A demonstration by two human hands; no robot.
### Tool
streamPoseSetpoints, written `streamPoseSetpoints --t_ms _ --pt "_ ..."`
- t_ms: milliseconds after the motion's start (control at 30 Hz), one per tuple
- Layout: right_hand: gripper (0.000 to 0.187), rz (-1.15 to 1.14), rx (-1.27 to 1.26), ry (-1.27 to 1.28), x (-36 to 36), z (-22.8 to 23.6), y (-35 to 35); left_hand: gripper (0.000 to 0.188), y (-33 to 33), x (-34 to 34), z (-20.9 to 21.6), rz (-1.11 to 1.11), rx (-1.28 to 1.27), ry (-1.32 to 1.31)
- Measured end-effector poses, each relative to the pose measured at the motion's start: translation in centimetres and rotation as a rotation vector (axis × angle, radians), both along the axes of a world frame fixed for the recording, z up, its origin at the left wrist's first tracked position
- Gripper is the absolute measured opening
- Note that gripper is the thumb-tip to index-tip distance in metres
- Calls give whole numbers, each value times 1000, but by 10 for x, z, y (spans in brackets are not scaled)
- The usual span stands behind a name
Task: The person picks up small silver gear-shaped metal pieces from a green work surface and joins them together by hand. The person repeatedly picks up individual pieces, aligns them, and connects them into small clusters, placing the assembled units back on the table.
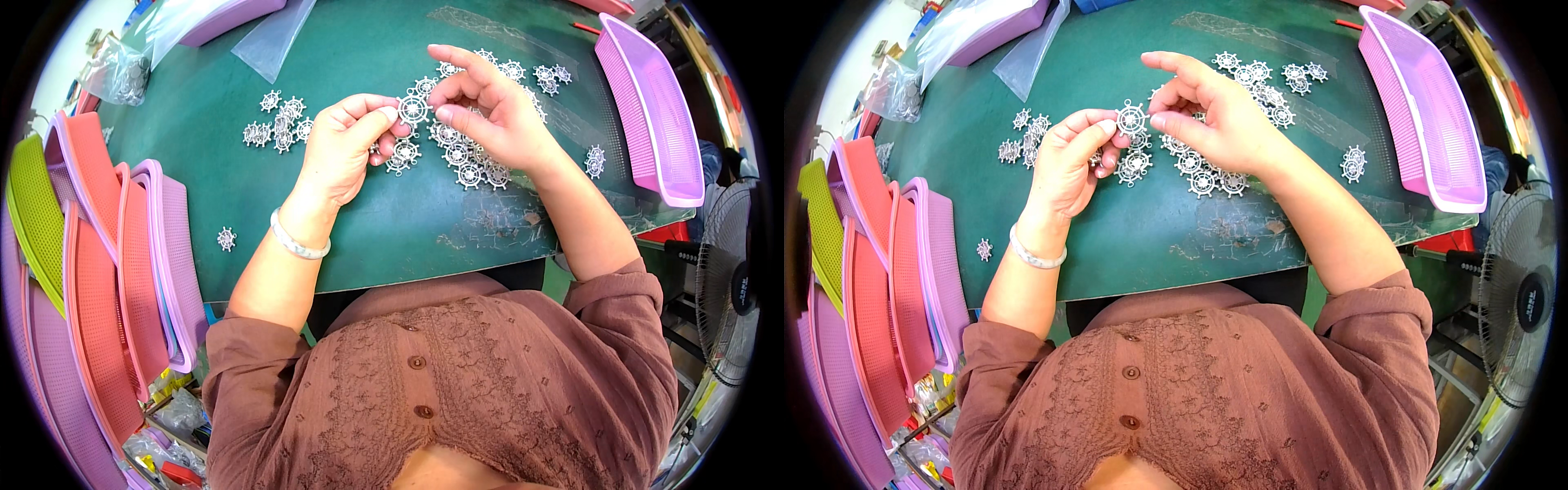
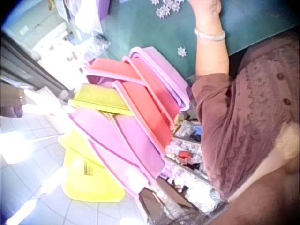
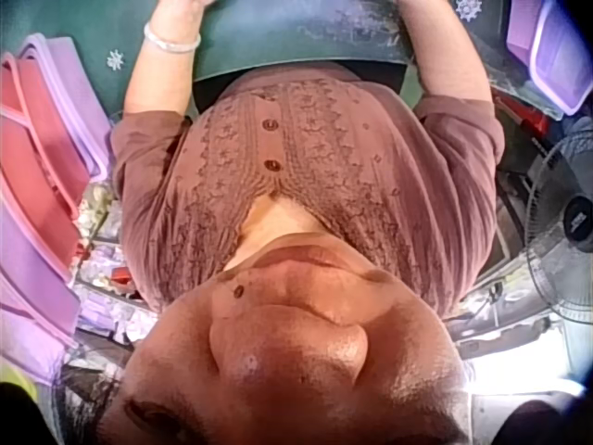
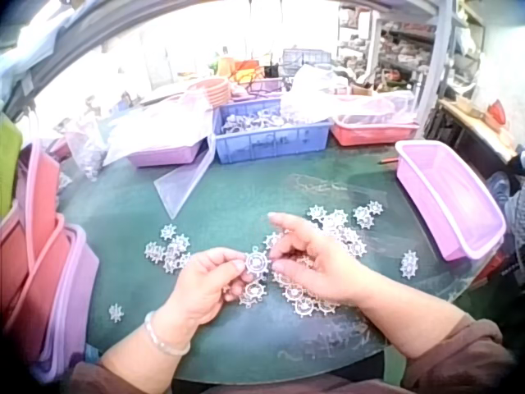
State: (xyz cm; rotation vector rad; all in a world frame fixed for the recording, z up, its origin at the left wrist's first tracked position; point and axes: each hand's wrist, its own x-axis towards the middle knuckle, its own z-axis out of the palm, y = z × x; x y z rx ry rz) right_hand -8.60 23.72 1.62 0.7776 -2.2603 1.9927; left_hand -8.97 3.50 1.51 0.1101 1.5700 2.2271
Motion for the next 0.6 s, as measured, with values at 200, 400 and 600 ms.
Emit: streamPoseSetpoints --t_ms 200,400,600 --pt "45 -13 -39 -134 0 1 -1 11 1 0 -1 6 -61 7" --pt "46 -7 -15 -202 1 4 -1 9 2 0 -4 -4 -68 4" --pt "46 -11 -47 -243 1 5 -1 9 3 0 -3 -3 -77 -1"
